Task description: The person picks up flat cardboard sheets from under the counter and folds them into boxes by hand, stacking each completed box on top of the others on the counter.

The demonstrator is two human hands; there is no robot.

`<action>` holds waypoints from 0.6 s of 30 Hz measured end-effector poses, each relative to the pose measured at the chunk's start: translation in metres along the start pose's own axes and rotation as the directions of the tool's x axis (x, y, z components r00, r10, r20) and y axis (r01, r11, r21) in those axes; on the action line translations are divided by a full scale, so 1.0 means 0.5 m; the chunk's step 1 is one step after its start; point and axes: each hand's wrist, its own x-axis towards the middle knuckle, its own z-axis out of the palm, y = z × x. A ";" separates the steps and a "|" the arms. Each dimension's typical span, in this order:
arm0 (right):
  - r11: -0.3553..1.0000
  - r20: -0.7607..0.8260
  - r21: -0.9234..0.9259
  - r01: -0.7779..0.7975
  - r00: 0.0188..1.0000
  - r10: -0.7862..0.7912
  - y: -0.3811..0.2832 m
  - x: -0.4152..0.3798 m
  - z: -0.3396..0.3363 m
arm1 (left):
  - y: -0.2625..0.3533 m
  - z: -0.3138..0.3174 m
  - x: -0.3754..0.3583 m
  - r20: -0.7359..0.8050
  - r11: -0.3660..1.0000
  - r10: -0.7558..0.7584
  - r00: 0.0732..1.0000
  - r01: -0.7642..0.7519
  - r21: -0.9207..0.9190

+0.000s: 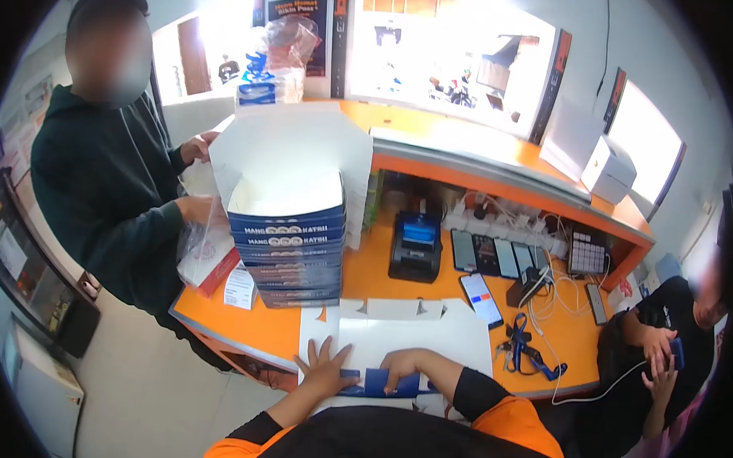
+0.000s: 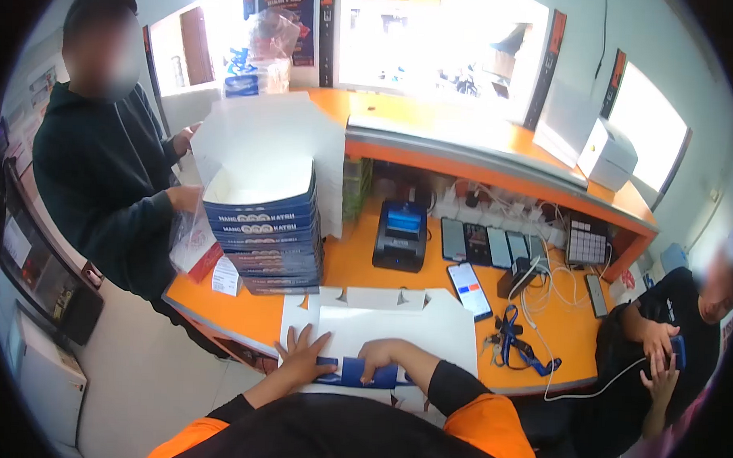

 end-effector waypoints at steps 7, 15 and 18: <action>0.997 -0.068 0.071 -0.037 0.997 0.042 -0.030 -0.036 0.005 | 0.005 -0.015 -0.012 -0.055 0.998 0.036 0.998 -0.039 -0.057; 0.996 -0.288 0.045 0.076 0.956 -0.060 -0.110 -0.152 0.035 | -0.014 -0.015 -0.058 -0.324 0.655 0.325 0.888 -0.459 -0.600; 0.999 -0.293 0.020 0.050 0.955 -0.042 -0.111 -0.152 0.037 | 0.012 -0.030 -0.058 -0.151 0.760 0.124 0.981 -0.192 -0.621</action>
